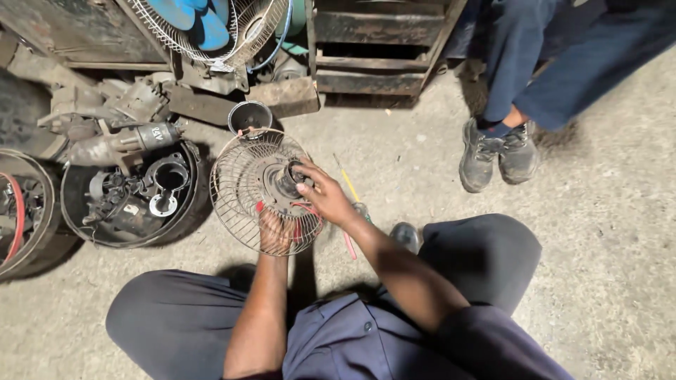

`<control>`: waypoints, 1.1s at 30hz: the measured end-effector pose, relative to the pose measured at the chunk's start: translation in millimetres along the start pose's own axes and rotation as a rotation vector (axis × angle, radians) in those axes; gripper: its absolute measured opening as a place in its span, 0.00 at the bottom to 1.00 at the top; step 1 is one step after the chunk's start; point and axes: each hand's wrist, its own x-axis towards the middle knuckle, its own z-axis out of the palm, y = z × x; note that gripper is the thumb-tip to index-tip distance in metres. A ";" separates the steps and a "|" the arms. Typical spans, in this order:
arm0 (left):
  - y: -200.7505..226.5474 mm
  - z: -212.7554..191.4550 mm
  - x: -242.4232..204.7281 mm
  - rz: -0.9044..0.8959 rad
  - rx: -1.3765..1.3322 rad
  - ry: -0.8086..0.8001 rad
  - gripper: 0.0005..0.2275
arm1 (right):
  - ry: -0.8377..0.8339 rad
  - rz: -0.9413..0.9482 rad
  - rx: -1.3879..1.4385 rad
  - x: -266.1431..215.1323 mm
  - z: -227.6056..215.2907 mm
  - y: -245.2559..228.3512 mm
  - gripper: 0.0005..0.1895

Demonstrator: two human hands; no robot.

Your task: The person disassembles a fan motor by removing the wire cage and small internal components by hand while using pliers and a screwdriver.

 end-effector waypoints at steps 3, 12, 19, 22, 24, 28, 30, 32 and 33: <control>-1.2 -14.1 -2.9 -0.006 -0.084 0.077 0.23 | -0.039 0.245 0.178 1.7 -14.1 -4.6 0.22; -6.2 -40.9 -3.9 0.495 0.767 -0.224 0.35 | -0.011 0.034 -0.413 2.7 -33.1 -17.9 0.15; 24.8 29.7 2.8 -0.069 0.069 0.086 0.13 | -0.035 0.263 -0.253 4.3 -38.2 16.8 0.13; 27.9 45.5 0.0 -0.083 0.104 0.182 0.11 | -0.024 0.342 -0.156 4.4 -37.2 25.9 0.13; 27.0 47.4 0.6 -0.060 0.180 0.226 0.10 | -0.021 0.358 -0.101 4.7 -36.2 25.6 0.13; 23.8 28.3 5.2 -0.089 0.111 0.202 0.11 | -0.037 0.543 -0.080 4.6 -38.4 15.2 0.14; 22.0 16.4 9.4 -0.110 0.051 0.181 0.11 | -0.053 0.593 -0.067 5.0 -39.9 12.8 0.14; 19.7 9.0 11.7 -0.135 0.040 0.249 0.12 | -0.070 0.523 -0.012 5.4 -39.7 15.7 0.15; 18.3 6.7 12.6 -0.149 0.033 0.286 0.12 | -0.079 0.491 0.015 4.5 -39.1 18.0 0.15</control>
